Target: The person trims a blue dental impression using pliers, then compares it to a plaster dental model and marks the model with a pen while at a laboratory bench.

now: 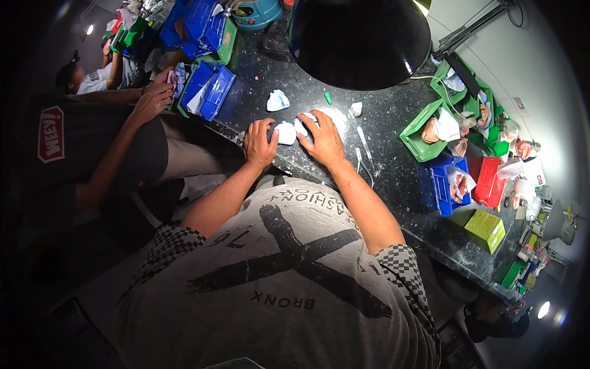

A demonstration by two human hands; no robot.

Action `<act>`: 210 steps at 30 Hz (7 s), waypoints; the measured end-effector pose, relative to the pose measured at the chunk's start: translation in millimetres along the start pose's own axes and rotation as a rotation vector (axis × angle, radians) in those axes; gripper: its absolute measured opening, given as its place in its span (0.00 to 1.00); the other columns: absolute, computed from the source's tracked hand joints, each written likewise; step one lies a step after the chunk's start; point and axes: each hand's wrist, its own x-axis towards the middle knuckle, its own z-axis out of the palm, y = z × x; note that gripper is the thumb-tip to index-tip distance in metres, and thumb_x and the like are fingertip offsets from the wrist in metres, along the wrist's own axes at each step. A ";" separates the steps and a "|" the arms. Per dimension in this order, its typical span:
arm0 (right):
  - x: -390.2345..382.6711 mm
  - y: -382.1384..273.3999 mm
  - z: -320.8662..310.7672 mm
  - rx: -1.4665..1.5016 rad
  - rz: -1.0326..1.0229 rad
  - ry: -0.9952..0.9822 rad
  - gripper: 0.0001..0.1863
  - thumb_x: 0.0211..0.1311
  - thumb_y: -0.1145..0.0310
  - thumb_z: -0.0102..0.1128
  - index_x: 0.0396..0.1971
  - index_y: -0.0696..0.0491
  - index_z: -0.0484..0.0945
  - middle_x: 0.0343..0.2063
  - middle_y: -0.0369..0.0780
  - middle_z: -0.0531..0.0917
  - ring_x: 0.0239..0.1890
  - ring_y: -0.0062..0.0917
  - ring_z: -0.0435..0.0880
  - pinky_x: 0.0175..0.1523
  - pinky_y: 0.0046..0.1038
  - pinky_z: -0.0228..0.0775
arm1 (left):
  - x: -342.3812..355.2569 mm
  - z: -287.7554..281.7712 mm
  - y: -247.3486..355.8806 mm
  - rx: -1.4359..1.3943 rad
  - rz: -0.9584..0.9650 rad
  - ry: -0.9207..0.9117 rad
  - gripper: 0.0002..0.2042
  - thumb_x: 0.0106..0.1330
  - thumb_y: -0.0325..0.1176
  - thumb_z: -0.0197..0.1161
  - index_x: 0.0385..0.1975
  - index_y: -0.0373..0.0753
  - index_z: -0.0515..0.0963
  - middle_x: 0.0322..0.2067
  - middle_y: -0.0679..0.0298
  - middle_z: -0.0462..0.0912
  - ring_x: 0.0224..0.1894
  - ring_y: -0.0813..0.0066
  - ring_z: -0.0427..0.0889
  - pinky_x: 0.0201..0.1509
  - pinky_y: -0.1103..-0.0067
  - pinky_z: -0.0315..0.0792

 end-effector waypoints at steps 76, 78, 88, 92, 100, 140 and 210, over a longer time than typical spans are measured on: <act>-6.1 -16.0 -16.1 2.107 0.789 -0.071 0.29 0.75 0.44 0.47 0.61 0.52 0.73 0.53 0.51 0.83 0.52 0.37 0.86 0.56 0.36 0.79 | 21.5 -37.5 36.8 -1.600 -0.635 -0.458 0.37 0.67 0.51 0.34 0.62 0.24 0.73 0.55 0.45 0.84 0.50 0.56 0.86 0.60 0.67 0.75; -4.7 -18.5 -9.6 1.746 0.846 -0.038 0.30 0.75 0.43 0.49 0.62 0.52 0.72 0.54 0.50 0.84 0.53 0.34 0.86 0.55 0.33 0.79 | 23.8 -32.7 30.2 -1.303 -0.647 -0.385 0.31 0.72 0.50 0.47 0.60 0.27 0.75 0.52 0.51 0.86 0.47 0.63 0.88 0.54 0.71 0.78; -1.8 -26.0 -0.6 0.165 0.238 -0.054 0.44 0.54 0.53 0.78 0.67 0.55 0.68 0.60 0.51 0.78 0.63 0.45 0.77 0.67 0.41 0.71 | 3.3 -17.8 24.7 0.231 -0.091 0.028 0.34 0.48 0.48 0.81 0.53 0.42 0.76 0.49 0.60 0.80 0.56 0.56 0.74 0.59 0.59 0.67; -1.2 -24.3 -3.1 0.066 0.114 -0.084 0.44 0.54 0.58 0.78 0.69 0.56 0.66 0.62 0.51 0.75 0.66 0.47 0.73 0.69 0.42 0.69 | 0.2 -10.8 19.5 0.240 -0.151 -0.013 0.35 0.50 0.50 0.80 0.56 0.41 0.74 0.52 0.59 0.76 0.58 0.55 0.73 0.60 0.57 0.66; -17.7 -33.2 -16.2 0.162 0.119 0.031 0.41 0.60 0.64 0.73 0.71 0.54 0.64 0.68 0.53 0.68 0.69 0.50 0.69 0.72 0.42 0.66 | -7.4 -18.9 7.2 0.054 -0.062 -0.001 0.36 0.53 0.48 0.81 0.60 0.39 0.74 0.54 0.55 0.76 0.56 0.52 0.72 0.62 0.61 0.69; -18.6 -79.4 -50.9 1.172 0.704 -0.249 0.24 0.57 0.87 0.65 0.56 0.57 0.80 0.36 0.28 0.74 0.37 0.09 0.73 0.51 0.15 0.75 | 68.5 -153.2 -146.0 -0.273 -0.475 0.840 0.15 0.75 0.28 0.59 0.57 0.29 0.69 0.49 0.50 0.79 0.47 0.64 0.80 0.51 0.70 0.72; 70.8 -138.4 -2.6 1.021 0.731 -0.421 0.16 0.78 0.66 0.58 0.58 0.57 0.78 0.44 0.39 0.87 0.46 0.20 0.85 0.55 0.26 0.78 | 134.6 -208.6 -220.8 -0.184 -0.266 0.276 0.22 0.59 0.39 0.78 0.50 0.35 0.82 0.52 0.55 0.84 0.56 0.55 0.83 0.60 0.68 0.75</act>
